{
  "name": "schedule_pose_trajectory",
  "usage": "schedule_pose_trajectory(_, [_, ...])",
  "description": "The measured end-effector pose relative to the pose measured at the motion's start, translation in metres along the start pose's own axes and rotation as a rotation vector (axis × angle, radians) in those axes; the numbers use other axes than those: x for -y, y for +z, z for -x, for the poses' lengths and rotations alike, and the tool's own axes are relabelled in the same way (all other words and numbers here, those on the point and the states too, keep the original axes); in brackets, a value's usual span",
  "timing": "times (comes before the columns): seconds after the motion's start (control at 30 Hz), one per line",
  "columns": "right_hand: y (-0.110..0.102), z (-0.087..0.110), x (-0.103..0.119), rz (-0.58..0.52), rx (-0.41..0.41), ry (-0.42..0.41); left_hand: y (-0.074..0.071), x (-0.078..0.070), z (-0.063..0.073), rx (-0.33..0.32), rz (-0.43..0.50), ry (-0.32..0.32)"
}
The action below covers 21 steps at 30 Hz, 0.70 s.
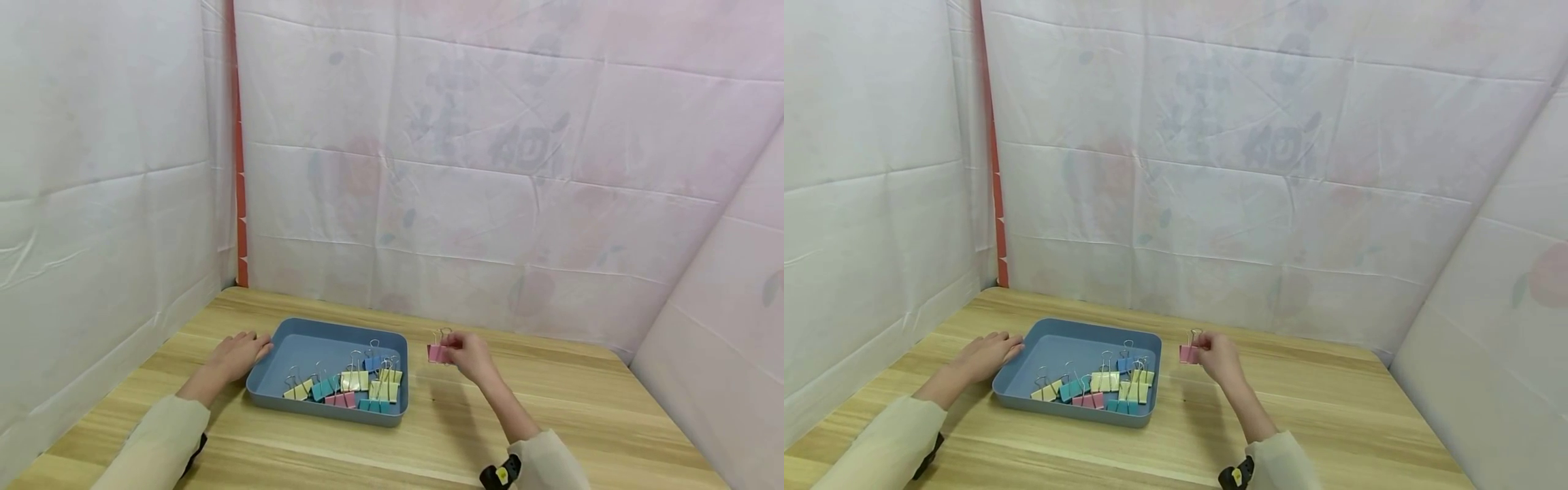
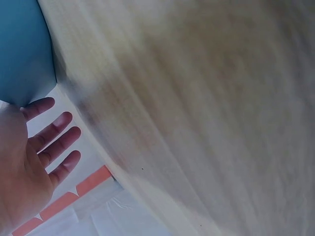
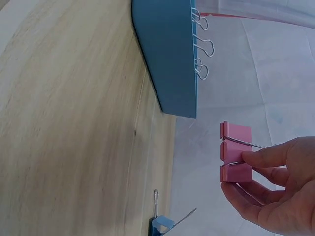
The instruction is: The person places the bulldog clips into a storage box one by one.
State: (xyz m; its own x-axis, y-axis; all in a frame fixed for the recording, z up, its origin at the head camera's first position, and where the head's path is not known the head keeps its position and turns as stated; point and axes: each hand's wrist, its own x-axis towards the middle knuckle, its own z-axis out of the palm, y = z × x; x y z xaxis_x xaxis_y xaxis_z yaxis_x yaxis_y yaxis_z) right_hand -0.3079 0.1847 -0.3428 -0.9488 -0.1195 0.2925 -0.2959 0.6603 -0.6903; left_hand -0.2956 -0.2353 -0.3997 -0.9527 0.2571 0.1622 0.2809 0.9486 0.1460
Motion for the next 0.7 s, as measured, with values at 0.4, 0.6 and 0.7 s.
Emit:
schedule_pose_trajectory(0.4, [0.010,-0.003,0.011,0.029,-0.008,-0.040,-0.001,-0.002,0.001,0.004,0.023,-0.015])
schedule_pose_trajectory(0.6, [0.018,-0.006,0.014,0.004,-0.007,-0.064,-0.001,-0.002,0.002,0.000,0.026,-0.015])
schedule_pose_trajectory(0.7, [0.022,-0.006,0.017,0.008,-0.007,-0.075,-0.001,-0.002,0.002,0.001,0.026,-0.017])
